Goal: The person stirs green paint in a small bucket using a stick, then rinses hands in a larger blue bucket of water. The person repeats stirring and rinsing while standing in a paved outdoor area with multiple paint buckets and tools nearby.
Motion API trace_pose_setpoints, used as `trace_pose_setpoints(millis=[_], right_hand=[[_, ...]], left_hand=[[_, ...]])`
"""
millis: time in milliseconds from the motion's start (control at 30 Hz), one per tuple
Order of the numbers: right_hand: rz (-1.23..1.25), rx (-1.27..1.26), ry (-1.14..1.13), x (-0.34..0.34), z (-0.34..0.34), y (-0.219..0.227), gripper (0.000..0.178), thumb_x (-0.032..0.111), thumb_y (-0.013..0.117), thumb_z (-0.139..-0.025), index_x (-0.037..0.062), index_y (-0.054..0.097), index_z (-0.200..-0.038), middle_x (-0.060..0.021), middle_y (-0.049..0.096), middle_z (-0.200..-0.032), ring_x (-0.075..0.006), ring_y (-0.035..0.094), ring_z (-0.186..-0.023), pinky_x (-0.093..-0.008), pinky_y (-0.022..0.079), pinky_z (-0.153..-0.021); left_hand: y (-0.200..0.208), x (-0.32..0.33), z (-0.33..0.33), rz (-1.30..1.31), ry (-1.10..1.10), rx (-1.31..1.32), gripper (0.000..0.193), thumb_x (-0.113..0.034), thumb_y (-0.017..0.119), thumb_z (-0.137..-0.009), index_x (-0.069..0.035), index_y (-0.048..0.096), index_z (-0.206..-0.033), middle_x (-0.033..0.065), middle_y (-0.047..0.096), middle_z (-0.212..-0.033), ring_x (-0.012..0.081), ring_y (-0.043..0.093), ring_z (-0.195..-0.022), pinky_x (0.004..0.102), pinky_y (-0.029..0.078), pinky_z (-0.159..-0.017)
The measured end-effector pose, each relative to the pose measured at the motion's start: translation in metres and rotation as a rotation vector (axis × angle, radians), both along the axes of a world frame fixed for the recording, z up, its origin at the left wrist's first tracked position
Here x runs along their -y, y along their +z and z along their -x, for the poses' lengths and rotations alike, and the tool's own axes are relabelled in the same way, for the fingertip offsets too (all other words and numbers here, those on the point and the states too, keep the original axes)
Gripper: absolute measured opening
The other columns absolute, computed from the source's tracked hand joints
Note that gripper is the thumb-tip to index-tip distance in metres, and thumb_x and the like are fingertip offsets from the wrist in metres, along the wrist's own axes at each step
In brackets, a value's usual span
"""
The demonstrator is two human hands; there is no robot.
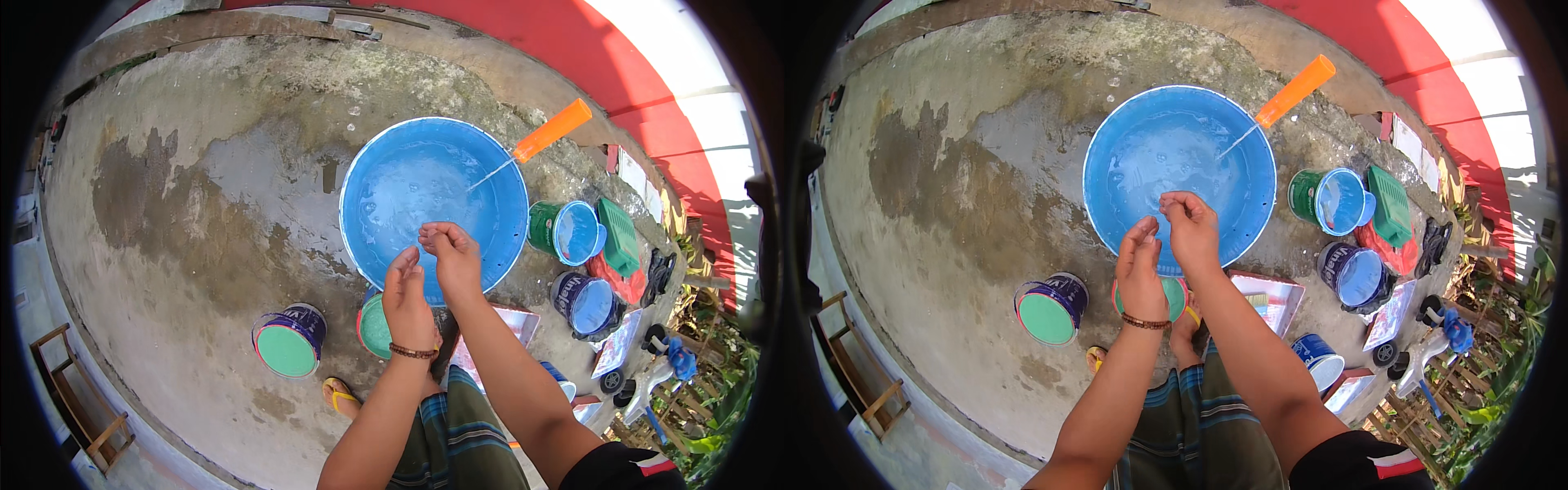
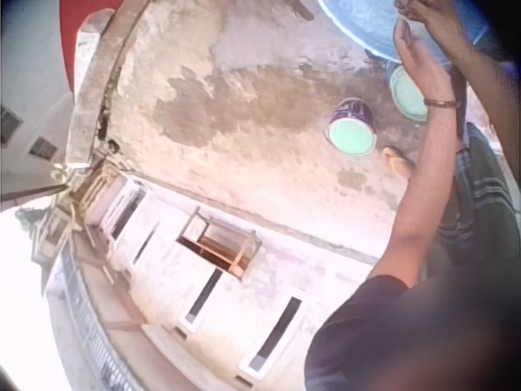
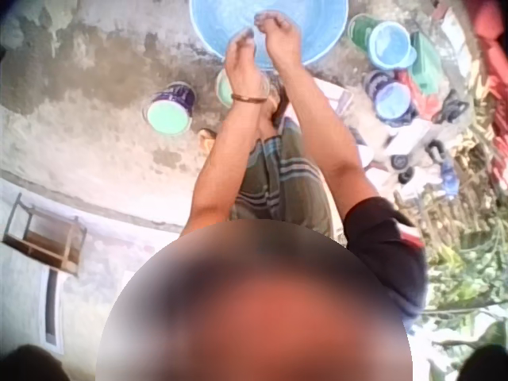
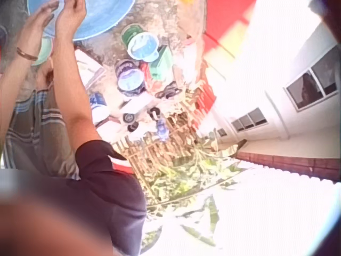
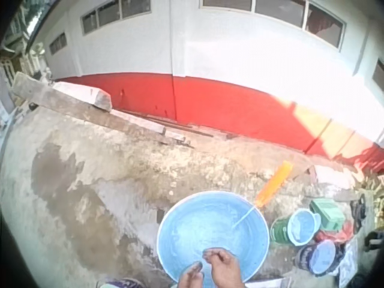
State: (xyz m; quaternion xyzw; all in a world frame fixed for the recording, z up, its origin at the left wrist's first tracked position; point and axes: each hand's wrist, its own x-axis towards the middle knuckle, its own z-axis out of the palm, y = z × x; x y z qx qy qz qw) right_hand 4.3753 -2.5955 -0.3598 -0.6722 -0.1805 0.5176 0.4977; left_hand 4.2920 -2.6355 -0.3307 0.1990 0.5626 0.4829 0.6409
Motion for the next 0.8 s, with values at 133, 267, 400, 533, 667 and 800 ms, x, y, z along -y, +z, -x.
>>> trace_pose_setpoints(millis=[133, 267, 400, 533, 667, 800], right_hand=[[0.255, -0.039, -0.104, -0.063, -0.03, -0.063, 0.016, 0.015, 0.059, -0.092, 0.0016, 0.066, -0.092, -0.0083, 0.068, -0.088, -0.0163, 0.064, -0.083, -0.0292, 0.048, -0.072], [0.297, -0.171, -0.238, -0.07, -0.031, -0.097, 0.023, 0.022, 0.056, -0.095, 0.0027, 0.064, -0.085, -0.0101, 0.067, -0.083, -0.0217, 0.064, -0.077, -0.0328, 0.05, -0.068], [0.015, -0.762, -0.306, -0.064, -0.022, -0.087, 0.034, 0.031, 0.054, -0.099, 0.0034, 0.063, -0.081, -0.0133, 0.067, -0.081, -0.0262, 0.066, -0.075, -0.0385, 0.056, -0.068], [-0.176, -1.053, -0.207, -0.053, -0.018, -0.047, 0.042, 0.036, 0.05, -0.102, 0.0047, 0.061, -0.075, -0.0149, 0.067, -0.083, -0.0276, 0.068, -0.081, -0.042, 0.058, -0.078], [-0.317, -1.116, -0.133, -0.014, 0.003, -0.002, 0.046, 0.035, 0.045, -0.104, 0.0042, 0.062, -0.074, -0.0171, 0.067, -0.083, -0.0303, 0.067, -0.083, -0.0444, 0.056, -0.082], [-0.316, -1.21, -0.144, 0.049, 0.04, 0.017, 0.048, 0.034, 0.041, -0.105, 0.0022, 0.064, -0.078, -0.0188, 0.066, -0.083, -0.0344, 0.066, -0.084, -0.0458, 0.056, -0.081]], left_hand=[[-0.067, -0.089, -0.02, 0.504, 0.105, -0.032, 0.05, -0.03, 0.057, -0.094, 0.001, 0.054, -0.133, 0.0127, 0.056, -0.134, 0.025, 0.05, -0.128, 0.0388, 0.036, -0.107], [-0.108, -0.116, -0.028, 0.605, 0.13, -0.032, 0.05, -0.036, 0.053, -0.096, 0.0, 0.055, -0.131, 0.0123, 0.057, -0.128, 0.0239, 0.051, -0.12, 0.0397, 0.038, -0.104], [-0.091, -0.117, -0.032, 0.384, 0.19, 0.282, 0.044, -0.039, 0.047, -0.102, 0.0, 0.06, -0.117, 0.0126, 0.063, -0.115, 0.0265, 0.061, -0.107, 0.0407, 0.048, -0.096], [-0.047, -0.097, -0.024, 0.182, 0.244, 0.505, 0.039, -0.035, 0.047, -0.103, 0.002, 0.061, -0.106, 0.0125, 0.066, -0.105, 0.0246, 0.065, -0.1, 0.0404, 0.053, -0.093], [-0.005, -0.055, -0.001, 0.026, 0.252, 0.476, 0.04, -0.034, 0.046, -0.104, 0.002, 0.064, -0.103, 0.013, 0.065, -0.108, 0.0248, 0.063, -0.103, 0.0422, 0.051, -0.096], [0.024, 0.011, 0.03, 0.037, 0.349, 0.411, 0.042, -0.033, 0.045, -0.104, 0.003, 0.064, -0.105, 0.0134, 0.064, -0.109, 0.0237, 0.062, -0.105, 0.0421, 0.049, -0.098]])
